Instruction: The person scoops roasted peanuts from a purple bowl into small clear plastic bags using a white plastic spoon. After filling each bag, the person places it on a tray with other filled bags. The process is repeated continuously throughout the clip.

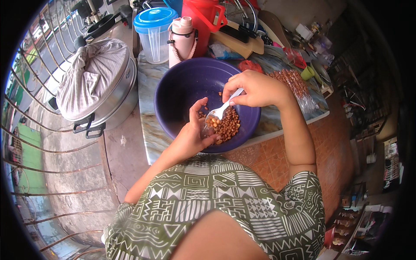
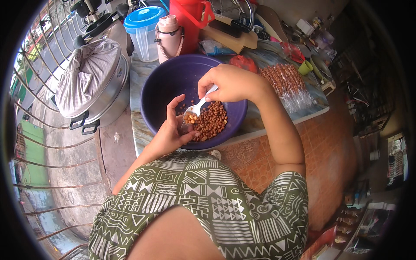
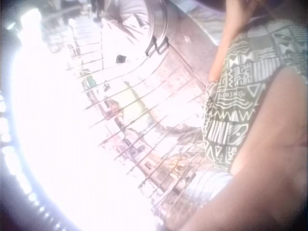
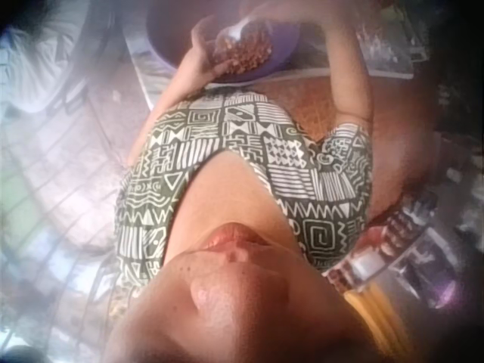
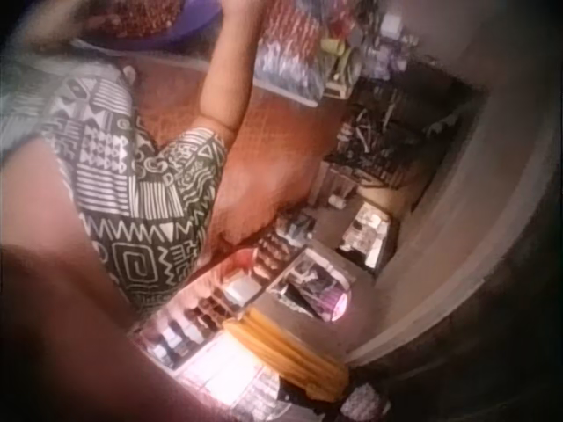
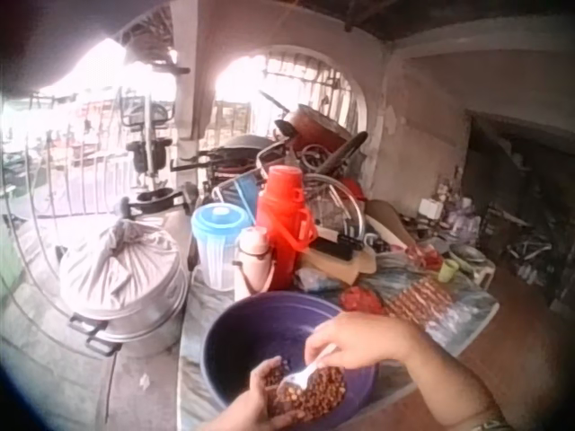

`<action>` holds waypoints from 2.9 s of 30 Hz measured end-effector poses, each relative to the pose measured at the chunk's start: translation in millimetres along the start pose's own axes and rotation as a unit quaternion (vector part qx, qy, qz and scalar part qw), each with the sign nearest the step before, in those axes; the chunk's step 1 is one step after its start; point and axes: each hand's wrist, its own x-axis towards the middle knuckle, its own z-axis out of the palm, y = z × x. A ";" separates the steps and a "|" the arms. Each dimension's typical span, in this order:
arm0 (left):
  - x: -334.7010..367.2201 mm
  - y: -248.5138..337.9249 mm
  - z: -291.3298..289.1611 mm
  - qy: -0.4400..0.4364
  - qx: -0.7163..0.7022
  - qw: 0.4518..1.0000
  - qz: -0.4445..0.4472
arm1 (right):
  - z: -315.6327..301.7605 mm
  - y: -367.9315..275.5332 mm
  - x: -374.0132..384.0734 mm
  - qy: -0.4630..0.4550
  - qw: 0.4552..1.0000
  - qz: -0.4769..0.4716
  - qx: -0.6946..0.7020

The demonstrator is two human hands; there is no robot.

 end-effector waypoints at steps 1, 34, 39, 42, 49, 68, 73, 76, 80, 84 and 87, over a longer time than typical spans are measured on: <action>0.0 1.1 -0.5 -0.001 0.003 1.000 -0.004 | 0.7 -2.8 0.1 0.009 1.000 -0.008 -0.014; -9.4 -8.0 -5.7 0.067 -0.208 0.973 0.074 | 128.9 51.5 -50.6 0.225 0.941 0.143 -0.210; -26.5 26.4 -31.0 0.142 -0.153 0.962 0.178 | 130.7 48.8 -49.7 0.259 0.936 0.115 -0.208; -29.8 42.1 -49.9 0.213 -0.124 0.942 0.227 | 130.2 47.4 -40.1 0.214 0.948 0.111 -0.208; -16.5 89.0 -33.9 0.289 -0.136 0.931 0.178 | 130.2 52.7 -53.4 0.129 0.965 0.058 -0.221; 256.5 147.3 169.7 0.109 -0.232 0.952 0.168 | 169.7 164.4 -255.7 0.341 0.896 0.113 0.260; 397.8 139.5 216.7 0.111 -0.172 0.944 0.261 | 213.7 174.2 -295.6 0.344 0.856 0.253 0.292; 453.5 138.9 246.7 0.133 -0.086 0.926 0.343 | 234.4 173.9 -303.9 0.353 0.833 0.296 0.305; 497.1 139.6 312.4 0.048 0.050 0.936 0.345 | 272.1 180.2 -312.2 0.385 0.802 0.324 0.322; 556.2 98.3 363.4 0.023 -0.033 0.957 0.287 | 307.4 177.2 -327.8 0.367 0.783 0.381 0.328; 599.4 67.0 386.6 0.002 -0.182 0.955 0.233 | 320.8 165.4 -344.0 0.370 0.754 0.431 0.329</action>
